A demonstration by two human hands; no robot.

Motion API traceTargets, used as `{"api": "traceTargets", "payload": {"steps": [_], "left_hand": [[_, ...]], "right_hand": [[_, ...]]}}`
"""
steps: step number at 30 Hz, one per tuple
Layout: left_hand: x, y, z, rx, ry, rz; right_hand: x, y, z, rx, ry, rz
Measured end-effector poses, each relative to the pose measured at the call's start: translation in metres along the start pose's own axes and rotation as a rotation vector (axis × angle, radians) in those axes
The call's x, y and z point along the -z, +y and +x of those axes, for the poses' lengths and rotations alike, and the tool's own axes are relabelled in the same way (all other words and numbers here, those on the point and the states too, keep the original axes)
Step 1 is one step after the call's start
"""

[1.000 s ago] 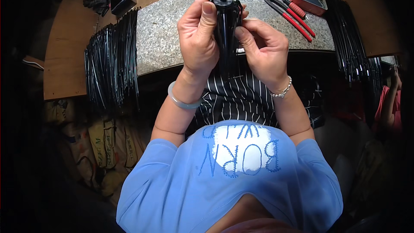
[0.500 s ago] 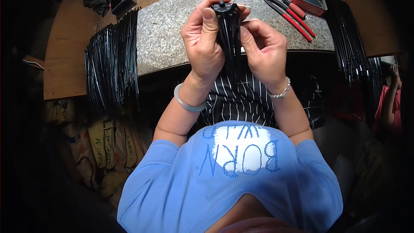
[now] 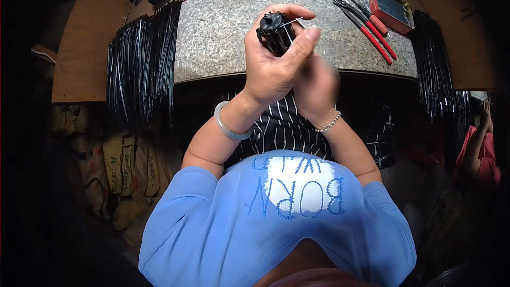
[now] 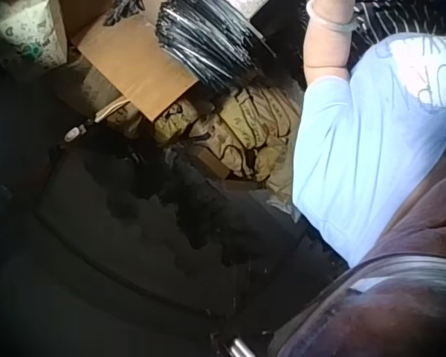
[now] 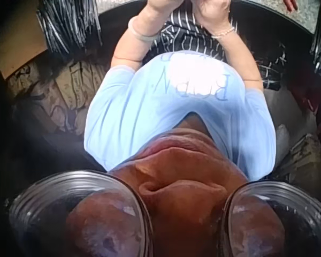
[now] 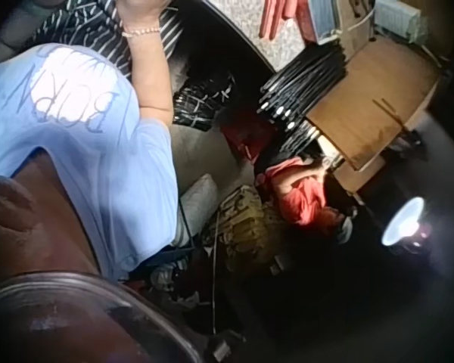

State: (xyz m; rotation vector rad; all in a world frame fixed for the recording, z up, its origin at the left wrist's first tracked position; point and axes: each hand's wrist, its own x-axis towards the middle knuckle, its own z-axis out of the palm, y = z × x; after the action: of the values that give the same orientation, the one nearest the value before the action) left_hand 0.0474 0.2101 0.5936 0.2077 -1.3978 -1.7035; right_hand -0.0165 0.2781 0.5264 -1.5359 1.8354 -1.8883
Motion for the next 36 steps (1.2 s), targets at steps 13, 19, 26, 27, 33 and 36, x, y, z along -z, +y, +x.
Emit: {"api": "traceTargets", "payload": {"steps": [13, 19, 26, 27, 33, 36], "left_hand": [[0.03, 0.002, 0.001, 0.164, 0.07, -0.026], [0.029, 0.003, 0.007, 0.075, 0.1, 0.189], [0.034, 0.0, 0.011, -0.039, 0.07, 0.275], [0.035, 0.001, 0.012, -0.044, 0.075, 0.282], [0.045, 0.007, 0.016, -0.025, 0.126, 0.352], [0.052, 0.004, 0.017, -0.024, 0.128, 0.377]], "right_hand": [[0.084, 0.018, 0.035, 0.056, 0.088, -0.372], [0.163, 0.116, 0.035, 0.009, -0.057, -1.144], [0.131, 0.107, 0.043, 0.043, -0.139, -0.954], [0.131, 0.105, 0.044, -0.036, -0.142, -0.862], [0.128, 0.016, 0.045, -0.106, -0.294, -0.288], [0.119, -0.026, 0.053, 0.167, -0.306, -0.552]]}}
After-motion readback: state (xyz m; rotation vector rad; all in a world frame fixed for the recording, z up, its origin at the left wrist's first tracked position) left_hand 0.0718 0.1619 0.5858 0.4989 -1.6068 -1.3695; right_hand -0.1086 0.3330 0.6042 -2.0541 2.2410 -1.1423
